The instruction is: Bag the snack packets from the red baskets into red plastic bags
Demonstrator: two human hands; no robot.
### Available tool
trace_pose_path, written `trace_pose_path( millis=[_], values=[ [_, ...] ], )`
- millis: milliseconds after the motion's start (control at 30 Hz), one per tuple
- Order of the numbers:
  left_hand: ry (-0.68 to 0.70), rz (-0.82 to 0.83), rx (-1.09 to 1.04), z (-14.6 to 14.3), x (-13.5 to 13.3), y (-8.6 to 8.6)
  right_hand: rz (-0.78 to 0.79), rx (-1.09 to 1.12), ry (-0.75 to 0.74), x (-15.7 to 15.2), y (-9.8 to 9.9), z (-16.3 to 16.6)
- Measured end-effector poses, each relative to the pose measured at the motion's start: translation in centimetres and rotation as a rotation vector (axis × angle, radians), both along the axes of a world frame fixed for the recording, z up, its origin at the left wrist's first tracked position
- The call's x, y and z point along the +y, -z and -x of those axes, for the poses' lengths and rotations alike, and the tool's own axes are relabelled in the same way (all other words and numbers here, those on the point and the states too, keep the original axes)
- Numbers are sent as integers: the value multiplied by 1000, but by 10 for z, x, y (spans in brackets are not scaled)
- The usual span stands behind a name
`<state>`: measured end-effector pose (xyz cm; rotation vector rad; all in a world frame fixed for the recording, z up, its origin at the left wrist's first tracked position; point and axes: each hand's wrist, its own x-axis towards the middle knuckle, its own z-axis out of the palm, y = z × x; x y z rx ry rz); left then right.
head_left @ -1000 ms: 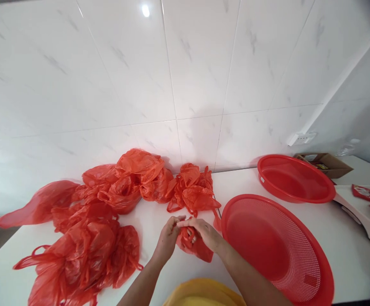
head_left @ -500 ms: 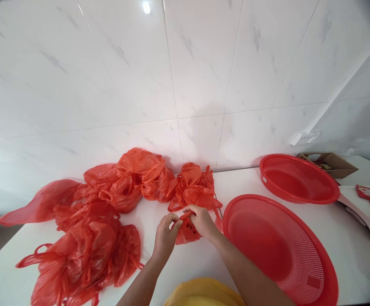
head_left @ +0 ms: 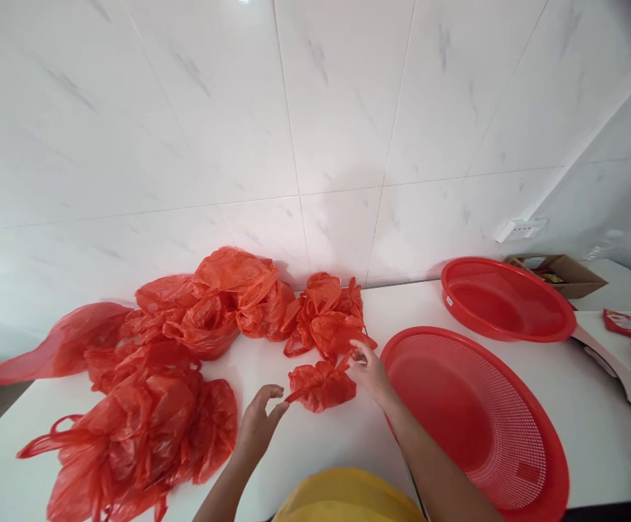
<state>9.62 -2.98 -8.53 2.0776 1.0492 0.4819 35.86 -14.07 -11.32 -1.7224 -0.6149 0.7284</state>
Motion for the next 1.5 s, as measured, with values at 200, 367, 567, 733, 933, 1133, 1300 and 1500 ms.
trace_pose_path(
  millis=[200,367,567,733,933,1133,1300,1500],
  values=[
    [45,125,59,10,8,35,149,-135,-340,-11,17,9],
    [201,137,304,-8,6,58,426,-237,-654,-6,21,25],
    [383,-72,406,-23,-22,47,329,-290,-694,-27,4,40],
    [502,-135,648,-22,-40,53,427,-463,-841,-43,21,54],
    [519,-172,745,-34,-42,86,462,-702,-796,-31,81,78],
    [504,-188,698,-33,-35,109,361,-896,-688,-32,124,87],
    [485,-198,667,-37,-31,114,357,-977,-619,-28,132,90],
    [512,-136,629,-39,-22,121,354,-1025,-550,-25,142,89]
  ],
)
